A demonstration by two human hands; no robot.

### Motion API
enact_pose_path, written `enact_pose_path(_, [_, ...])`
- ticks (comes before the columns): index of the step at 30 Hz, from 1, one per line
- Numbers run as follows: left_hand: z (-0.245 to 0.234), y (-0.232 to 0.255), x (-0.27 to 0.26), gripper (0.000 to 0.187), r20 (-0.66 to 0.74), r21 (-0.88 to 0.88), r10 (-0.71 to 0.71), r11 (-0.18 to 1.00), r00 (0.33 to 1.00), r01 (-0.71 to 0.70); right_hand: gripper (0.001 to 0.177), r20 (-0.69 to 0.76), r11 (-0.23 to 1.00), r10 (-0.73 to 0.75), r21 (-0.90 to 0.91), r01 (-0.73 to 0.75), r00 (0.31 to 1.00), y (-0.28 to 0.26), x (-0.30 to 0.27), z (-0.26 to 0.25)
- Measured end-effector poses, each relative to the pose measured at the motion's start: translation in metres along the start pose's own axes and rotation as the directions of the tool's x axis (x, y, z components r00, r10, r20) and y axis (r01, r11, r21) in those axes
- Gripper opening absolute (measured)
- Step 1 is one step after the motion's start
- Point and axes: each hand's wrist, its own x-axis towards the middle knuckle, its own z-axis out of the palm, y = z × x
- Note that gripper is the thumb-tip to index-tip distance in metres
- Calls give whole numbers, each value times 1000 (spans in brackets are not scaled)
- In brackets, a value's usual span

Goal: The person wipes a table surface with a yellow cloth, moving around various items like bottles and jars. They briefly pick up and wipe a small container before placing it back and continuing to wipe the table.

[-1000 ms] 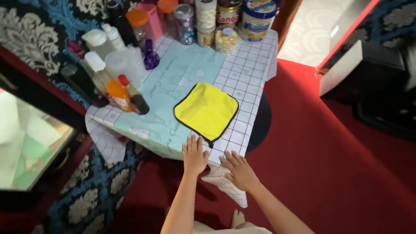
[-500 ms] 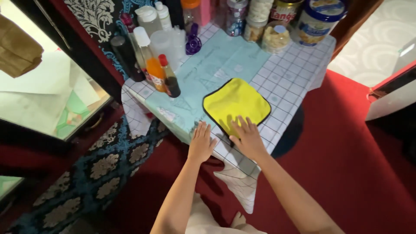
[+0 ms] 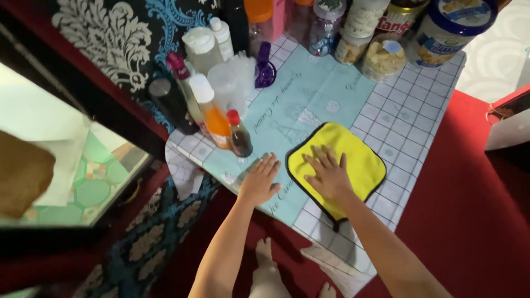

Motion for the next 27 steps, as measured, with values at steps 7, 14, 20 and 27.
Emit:
enact_pose_path(7, [-9,-26,0,86,2,-47,81,996,997,-81,68,-16,977,212,-11,-212,977,19,8,10])
enact_pose_path(14, [-31,-20,5,80,-147,-120,41,991,988,-59,71,-42,877,476,91,-471,879,49,-31,35])
enact_pose_path(20, [-39,-26,6,77,-78,-186,46,981,996,-60,75,-67,894,444,-31,-447,893,-5,-71,43])
enact_pose_path(27, [-33,-29,5,86,80,-220,67,974,995,-48,71,-117,988,136,95,-125,984,-90,-61,51])
